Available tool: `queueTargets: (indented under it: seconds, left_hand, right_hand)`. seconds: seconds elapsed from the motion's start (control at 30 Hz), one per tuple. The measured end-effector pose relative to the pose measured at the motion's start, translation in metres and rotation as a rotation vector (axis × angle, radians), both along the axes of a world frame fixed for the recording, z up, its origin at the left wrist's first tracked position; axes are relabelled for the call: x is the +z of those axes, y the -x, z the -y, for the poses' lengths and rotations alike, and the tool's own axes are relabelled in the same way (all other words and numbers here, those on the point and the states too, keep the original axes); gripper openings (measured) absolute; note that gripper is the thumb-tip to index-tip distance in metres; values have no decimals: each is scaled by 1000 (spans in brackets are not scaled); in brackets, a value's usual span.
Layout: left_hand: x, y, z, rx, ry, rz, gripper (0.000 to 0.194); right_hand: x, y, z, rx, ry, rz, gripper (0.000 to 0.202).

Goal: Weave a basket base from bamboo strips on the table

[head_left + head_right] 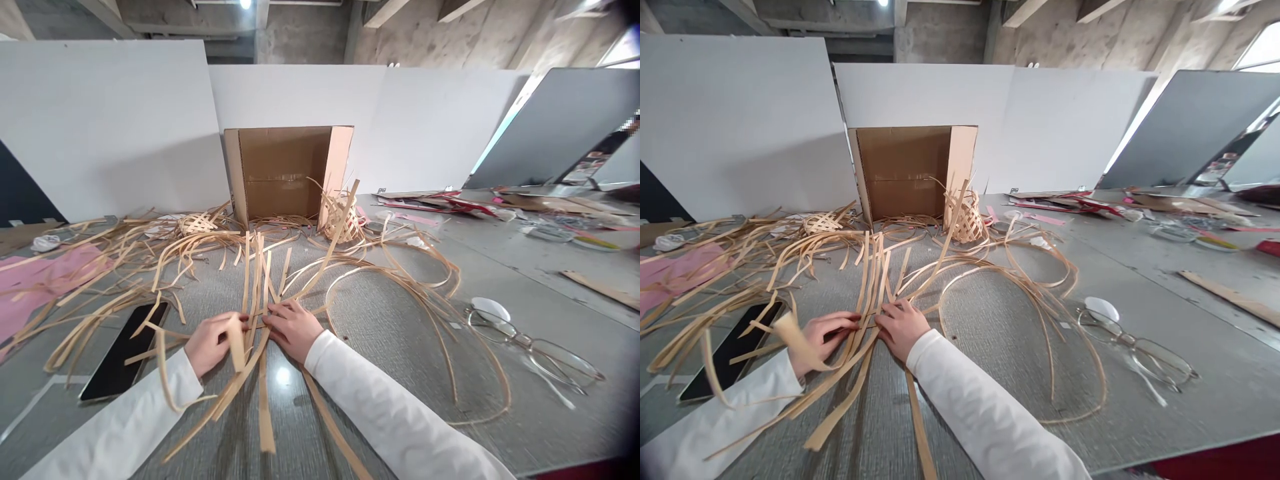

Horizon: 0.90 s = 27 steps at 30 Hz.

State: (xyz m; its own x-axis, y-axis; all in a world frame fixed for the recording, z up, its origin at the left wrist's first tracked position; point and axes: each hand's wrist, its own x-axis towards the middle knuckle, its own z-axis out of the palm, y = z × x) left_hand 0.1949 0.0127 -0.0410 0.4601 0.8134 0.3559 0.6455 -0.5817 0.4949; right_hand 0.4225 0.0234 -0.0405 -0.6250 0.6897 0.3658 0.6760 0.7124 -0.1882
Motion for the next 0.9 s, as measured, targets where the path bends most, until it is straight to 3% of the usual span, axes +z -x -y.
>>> queueTargets:
  seconds: [0.4,0.67,0.9]
  left_hand:
    - [9,-6,6,-14,40,-17,24]
    - [12,4,1,-181,56,-85,19]
    - [18,2,8,-169,111,21,17]
  right_hand:
    - [0,7,-4,10,-9,-56,20]
    - [0,7,-3,10,-29,-57,20]
    - [3,2,0,51,-1,-34,16]
